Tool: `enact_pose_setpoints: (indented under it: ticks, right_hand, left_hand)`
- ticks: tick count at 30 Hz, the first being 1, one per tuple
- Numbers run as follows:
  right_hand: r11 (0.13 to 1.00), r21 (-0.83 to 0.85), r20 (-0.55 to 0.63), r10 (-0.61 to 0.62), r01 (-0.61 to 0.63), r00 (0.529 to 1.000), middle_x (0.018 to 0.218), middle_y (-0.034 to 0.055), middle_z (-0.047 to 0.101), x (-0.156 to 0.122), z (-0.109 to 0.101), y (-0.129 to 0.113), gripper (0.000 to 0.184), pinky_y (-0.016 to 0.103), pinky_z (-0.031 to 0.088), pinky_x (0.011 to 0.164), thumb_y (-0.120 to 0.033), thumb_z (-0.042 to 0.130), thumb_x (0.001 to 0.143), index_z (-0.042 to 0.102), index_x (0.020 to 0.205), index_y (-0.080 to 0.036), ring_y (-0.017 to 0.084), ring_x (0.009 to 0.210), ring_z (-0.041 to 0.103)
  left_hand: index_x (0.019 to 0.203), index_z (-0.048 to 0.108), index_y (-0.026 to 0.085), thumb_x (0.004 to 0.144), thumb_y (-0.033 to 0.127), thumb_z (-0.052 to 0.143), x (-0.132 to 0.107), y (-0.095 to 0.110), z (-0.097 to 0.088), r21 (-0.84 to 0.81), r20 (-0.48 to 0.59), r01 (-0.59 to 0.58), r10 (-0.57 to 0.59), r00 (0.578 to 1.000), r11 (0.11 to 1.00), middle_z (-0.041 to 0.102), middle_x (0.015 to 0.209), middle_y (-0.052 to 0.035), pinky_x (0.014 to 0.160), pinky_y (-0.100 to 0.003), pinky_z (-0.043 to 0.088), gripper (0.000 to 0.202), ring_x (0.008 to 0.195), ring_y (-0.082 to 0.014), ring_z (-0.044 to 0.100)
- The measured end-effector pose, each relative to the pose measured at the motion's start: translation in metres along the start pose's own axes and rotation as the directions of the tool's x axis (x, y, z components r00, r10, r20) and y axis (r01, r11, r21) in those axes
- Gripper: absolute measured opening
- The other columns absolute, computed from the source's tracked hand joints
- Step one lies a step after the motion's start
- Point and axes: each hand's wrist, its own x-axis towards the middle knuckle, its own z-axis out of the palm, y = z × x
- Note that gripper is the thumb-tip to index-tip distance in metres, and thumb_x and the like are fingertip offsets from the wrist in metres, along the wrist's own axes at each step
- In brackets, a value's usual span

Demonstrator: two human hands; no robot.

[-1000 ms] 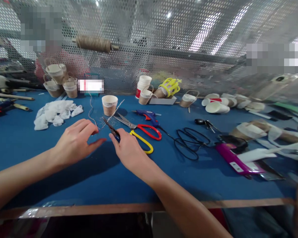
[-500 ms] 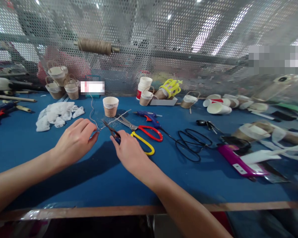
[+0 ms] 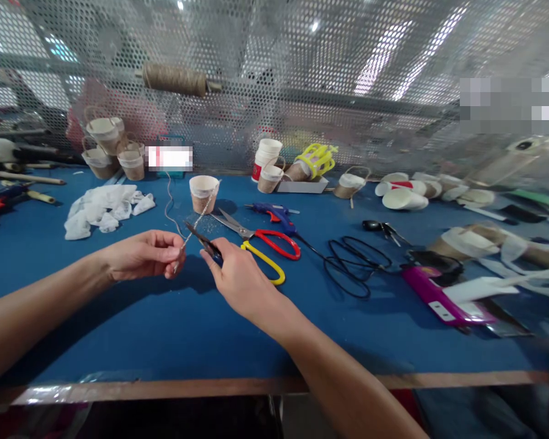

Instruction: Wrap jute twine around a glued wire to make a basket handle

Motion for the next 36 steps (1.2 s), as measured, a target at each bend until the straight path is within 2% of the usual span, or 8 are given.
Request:
enact_pose_setpoints:
  ticks: [5,13,16,21,26,30,33,36]
  right_hand:
    - [0.999,-0.005,-0.024,0.034,-0.034,0.999,0.074,0.0045,0.062,0.001,0.001,0.003,0.020,0.026,0.040,0.058,-0.032,0.038,0.086,0.052,0.083,-0.018,0.016,0.063,0.057]
    - [0.993,0.113,0.052,0.025,-0.030,0.998,0.066,0.0012,0.060,-0.003,-0.002,0.003,0.027,0.024,0.040,0.055,-0.038,0.034,0.088,0.049,0.075,-0.019,0.012,0.054,0.053]
    - [0.996,0.072,0.014,0.046,-0.047,0.999,0.067,0.0021,0.060,0.000,-0.002,0.003,0.025,0.024,0.039,0.055,-0.036,0.035,0.088,0.050,0.079,-0.018,0.013,0.056,0.054]
    - [0.996,-0.023,-0.085,0.080,-0.083,0.993,0.075,0.0060,0.063,0.003,0.002,0.003,0.020,0.025,0.040,0.059,-0.031,0.040,0.086,0.053,0.083,-0.016,0.017,0.065,0.058]
    - [0.991,-0.089,-0.108,0.085,-0.095,0.990,0.077,0.0077,0.064,0.002,0.008,0.002,0.017,0.027,0.040,0.057,-0.028,0.043,0.084,0.054,0.084,-0.015,0.020,0.068,0.060]
    - [0.988,-0.118,-0.114,0.086,-0.100,0.990,0.078,0.0087,0.063,0.002,0.009,0.003,0.016,0.028,0.040,0.057,-0.027,0.044,0.084,0.054,0.084,-0.014,0.020,0.068,0.059]
    - [0.995,-0.060,-0.078,0.074,-0.079,0.994,0.077,0.0075,0.063,0.002,0.006,0.004,0.017,0.027,0.040,0.058,-0.028,0.042,0.085,0.053,0.083,-0.015,0.018,0.067,0.058]
    - [0.996,0.068,0.025,0.057,-0.059,0.998,0.069,0.0037,0.061,0.001,0.002,0.004,0.024,0.025,0.041,0.056,-0.033,0.036,0.087,0.052,0.080,-0.017,0.014,0.058,0.055]
  left_hand:
    - [0.065,0.055,0.011,0.067,0.021,0.068,-0.003,0.006,0.007,0.191,-0.123,-0.117,0.143,0.982,0.975,0.059,0.059,0.0005,0.056,-0.020,0.039,0.017,0.054,-0.0063,0.052]
    - [0.068,0.052,0.014,0.064,0.030,0.069,-0.002,-0.001,0.008,-0.049,0.012,-0.100,0.101,0.995,0.994,0.057,0.055,0.0028,0.052,-0.021,0.040,0.024,0.050,-0.0077,0.052]
    - [0.070,0.052,0.014,0.065,0.032,0.067,-0.002,0.001,0.009,0.227,-0.092,-0.178,0.203,0.975,0.958,0.057,0.059,0.0023,0.056,-0.023,0.041,0.024,0.053,-0.0079,0.051]
    - [0.068,0.053,0.014,0.069,0.035,0.062,-0.006,0.002,0.024,0.942,-0.163,-0.103,0.704,0.691,0.320,0.056,0.066,-0.0016,0.062,-0.027,0.042,0.023,0.063,-0.0126,0.051]
    - [0.067,0.056,0.013,0.073,0.022,0.055,-0.009,-0.004,0.035,0.984,-0.026,0.141,0.697,0.716,-0.107,0.058,0.064,-0.0048,0.054,-0.027,0.041,0.011,0.057,-0.0151,0.052]
    - [0.068,0.057,0.013,0.074,0.016,0.051,-0.009,0.002,0.033,0.983,-0.146,0.181,0.642,0.753,0.011,0.059,0.065,-0.0054,0.058,-0.029,0.040,0.009,0.059,-0.0159,0.053]
    - [0.064,0.055,0.014,0.072,0.019,0.054,-0.008,0.007,0.026,0.890,-0.268,0.036,0.458,0.847,0.454,0.056,0.058,-0.0009,0.056,-0.027,0.039,0.010,0.054,-0.0119,0.050]
    - [0.064,0.051,0.013,0.067,0.028,0.063,-0.004,0.004,0.016,0.334,-0.140,-0.080,0.134,0.981,0.939,0.056,0.057,0.0016,0.055,-0.024,0.040,0.019,0.051,-0.0081,0.049]
